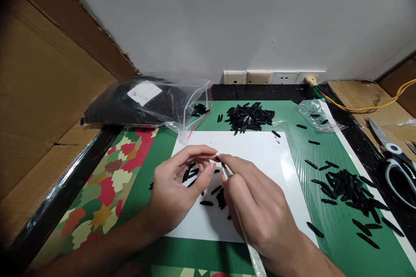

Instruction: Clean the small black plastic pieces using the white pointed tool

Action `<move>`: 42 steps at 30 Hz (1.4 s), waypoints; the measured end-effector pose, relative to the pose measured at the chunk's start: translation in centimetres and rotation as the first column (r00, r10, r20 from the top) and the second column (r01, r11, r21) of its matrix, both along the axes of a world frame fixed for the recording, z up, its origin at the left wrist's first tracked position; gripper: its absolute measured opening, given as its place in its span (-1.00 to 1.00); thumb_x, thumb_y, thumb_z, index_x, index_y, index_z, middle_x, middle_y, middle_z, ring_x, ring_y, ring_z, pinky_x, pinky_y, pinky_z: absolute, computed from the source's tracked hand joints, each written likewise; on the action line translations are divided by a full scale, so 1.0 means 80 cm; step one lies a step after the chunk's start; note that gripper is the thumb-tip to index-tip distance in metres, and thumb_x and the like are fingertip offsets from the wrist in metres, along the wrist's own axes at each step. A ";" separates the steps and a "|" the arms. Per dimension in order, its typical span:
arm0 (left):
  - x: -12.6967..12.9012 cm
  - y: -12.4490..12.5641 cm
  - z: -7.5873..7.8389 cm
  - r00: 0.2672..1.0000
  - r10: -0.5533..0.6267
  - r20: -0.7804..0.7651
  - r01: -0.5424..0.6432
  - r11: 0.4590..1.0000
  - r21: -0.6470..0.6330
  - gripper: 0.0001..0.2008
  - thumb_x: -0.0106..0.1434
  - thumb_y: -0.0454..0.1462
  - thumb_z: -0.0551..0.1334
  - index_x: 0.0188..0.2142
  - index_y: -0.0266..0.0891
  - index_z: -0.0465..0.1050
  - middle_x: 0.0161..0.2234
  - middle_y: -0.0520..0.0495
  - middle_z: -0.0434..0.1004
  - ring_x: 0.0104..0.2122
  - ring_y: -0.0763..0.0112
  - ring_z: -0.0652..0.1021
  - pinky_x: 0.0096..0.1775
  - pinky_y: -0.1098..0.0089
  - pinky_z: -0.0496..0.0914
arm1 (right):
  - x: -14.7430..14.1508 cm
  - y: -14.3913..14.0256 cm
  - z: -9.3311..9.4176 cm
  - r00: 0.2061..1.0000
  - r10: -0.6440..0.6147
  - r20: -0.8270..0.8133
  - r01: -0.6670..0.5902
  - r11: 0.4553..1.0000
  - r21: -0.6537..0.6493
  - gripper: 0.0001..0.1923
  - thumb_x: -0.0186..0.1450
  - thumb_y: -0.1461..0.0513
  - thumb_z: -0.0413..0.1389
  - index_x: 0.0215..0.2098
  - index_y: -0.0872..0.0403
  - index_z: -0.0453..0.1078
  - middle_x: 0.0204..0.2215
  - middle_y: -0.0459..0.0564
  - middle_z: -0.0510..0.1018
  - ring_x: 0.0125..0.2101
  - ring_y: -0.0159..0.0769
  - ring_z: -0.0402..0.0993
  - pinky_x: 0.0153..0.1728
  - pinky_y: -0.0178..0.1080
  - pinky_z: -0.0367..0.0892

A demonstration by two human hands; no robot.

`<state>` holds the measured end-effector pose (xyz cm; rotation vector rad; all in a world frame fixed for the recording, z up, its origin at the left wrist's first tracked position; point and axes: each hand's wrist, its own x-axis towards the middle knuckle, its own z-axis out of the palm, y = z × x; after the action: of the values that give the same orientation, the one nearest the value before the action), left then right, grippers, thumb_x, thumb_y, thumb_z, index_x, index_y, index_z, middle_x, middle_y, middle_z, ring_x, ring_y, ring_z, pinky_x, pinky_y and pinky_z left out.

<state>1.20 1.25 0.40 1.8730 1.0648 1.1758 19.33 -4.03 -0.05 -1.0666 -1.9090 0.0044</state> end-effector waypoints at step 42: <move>-0.003 0.001 0.002 0.984 -0.085 0.159 0.036 0.957 0.289 -0.70 0.32 -0.63 0.36 -0.12 -0.24 0.62 -0.24 -0.04 0.71 -0.21 0.38 0.70 -0.13 0.39 0.62 | 0.017 -0.005 0.026 0.995 0.058 -0.082 -0.068 0.990 -0.123 -0.92 0.47 0.33 0.26 -0.18 0.04 0.49 -0.15 0.11 0.81 -0.18 -0.09 0.82 -0.24 -0.38 0.74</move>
<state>1.00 1.29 0.53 1.9615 0.7701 1.4880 20.73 -4.44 2.02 -1.0730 -1.8902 0.2020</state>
